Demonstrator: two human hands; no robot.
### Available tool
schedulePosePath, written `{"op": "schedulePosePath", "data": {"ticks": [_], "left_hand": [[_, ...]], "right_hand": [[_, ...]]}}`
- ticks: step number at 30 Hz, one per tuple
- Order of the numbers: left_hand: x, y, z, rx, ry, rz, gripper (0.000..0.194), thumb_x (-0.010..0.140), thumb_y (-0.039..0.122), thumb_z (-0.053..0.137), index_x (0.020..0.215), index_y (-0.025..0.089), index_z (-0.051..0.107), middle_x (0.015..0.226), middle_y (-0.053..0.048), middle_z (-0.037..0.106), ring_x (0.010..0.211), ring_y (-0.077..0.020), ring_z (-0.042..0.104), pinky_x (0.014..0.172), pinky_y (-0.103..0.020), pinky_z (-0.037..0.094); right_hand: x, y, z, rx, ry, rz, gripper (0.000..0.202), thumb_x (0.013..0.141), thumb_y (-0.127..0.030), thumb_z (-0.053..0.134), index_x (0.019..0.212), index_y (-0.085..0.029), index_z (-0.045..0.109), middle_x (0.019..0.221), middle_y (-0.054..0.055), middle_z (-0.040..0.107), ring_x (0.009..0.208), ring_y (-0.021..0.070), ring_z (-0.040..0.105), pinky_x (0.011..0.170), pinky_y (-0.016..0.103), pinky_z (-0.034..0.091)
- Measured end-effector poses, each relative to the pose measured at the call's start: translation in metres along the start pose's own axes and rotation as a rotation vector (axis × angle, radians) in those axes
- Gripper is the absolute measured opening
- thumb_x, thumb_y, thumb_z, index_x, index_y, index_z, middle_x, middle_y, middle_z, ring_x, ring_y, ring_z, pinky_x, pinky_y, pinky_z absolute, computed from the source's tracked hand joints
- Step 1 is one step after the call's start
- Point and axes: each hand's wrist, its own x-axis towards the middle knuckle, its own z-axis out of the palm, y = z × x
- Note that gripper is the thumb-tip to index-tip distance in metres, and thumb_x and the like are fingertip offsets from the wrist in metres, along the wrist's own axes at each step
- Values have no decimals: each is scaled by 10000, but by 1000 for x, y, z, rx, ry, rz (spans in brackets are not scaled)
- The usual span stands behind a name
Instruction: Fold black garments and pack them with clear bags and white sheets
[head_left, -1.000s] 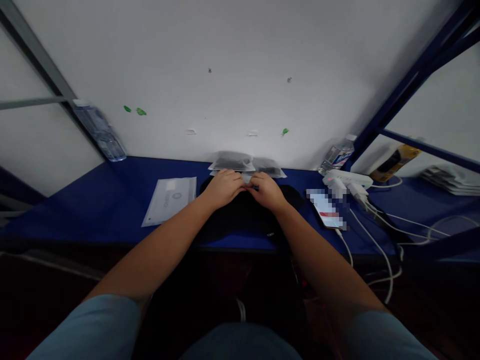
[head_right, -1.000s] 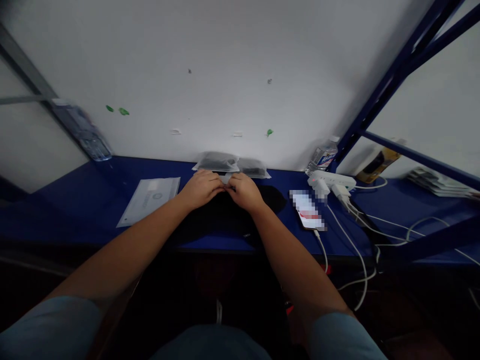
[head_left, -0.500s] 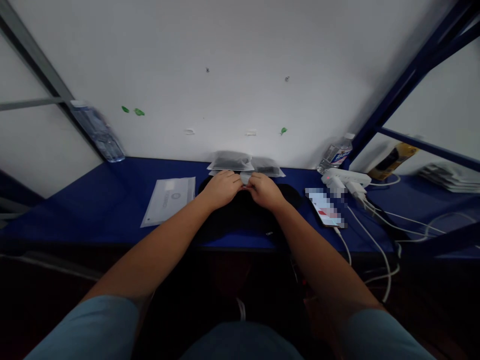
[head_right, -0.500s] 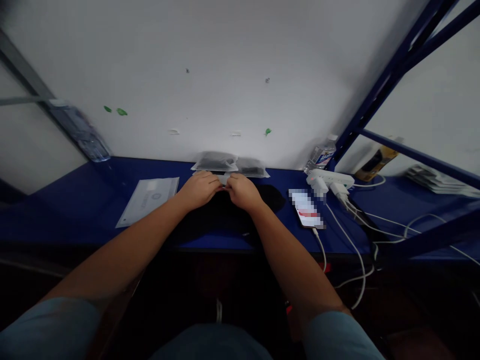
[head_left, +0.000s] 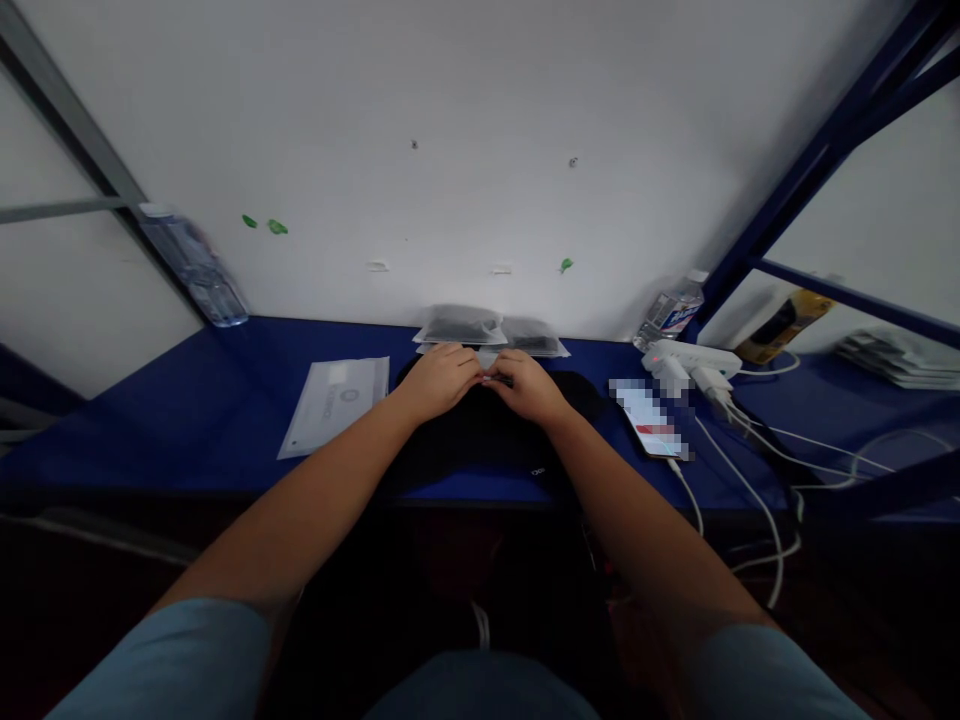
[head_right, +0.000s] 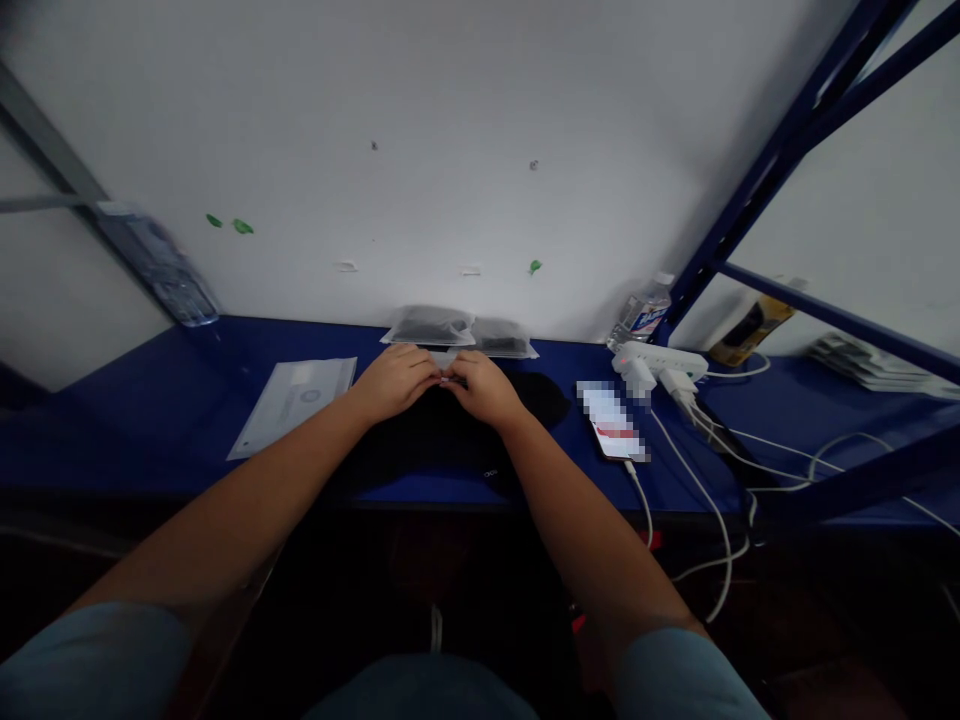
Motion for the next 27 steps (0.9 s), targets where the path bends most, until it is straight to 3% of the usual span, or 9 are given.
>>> {"op": "schedulePosePath", "data": {"ticks": [8,18,27], "left_hand": [[-2,-9,-3,-31,-9,26,236,1037,293,509,918,179,677,940,-78,693,910,-232,607,860,-372,440],[4,4,-1,-181,1,-66,111,969,210,574,903,193,662,906,-51,669,871,-219,605,812,-350,462],[4,3,-3,-230,-8,-111,81,944,210,611,870,196,642,879,-43,669,857,-213,617,784,-335,461]], "right_hand": [[-3,7,-5,-53,-24,5,144,872,-110,697,791,-207,628,876,32,630,836,199,553,853,362,430],[-2,8,-3,-23,7,-15,151,862,-125,717,782,-208,619,841,19,609,816,194,547,828,354,413],[-1,7,-4,-24,-10,-17,163,856,-113,722,767,-205,622,821,15,609,806,188,537,814,340,405]]}}
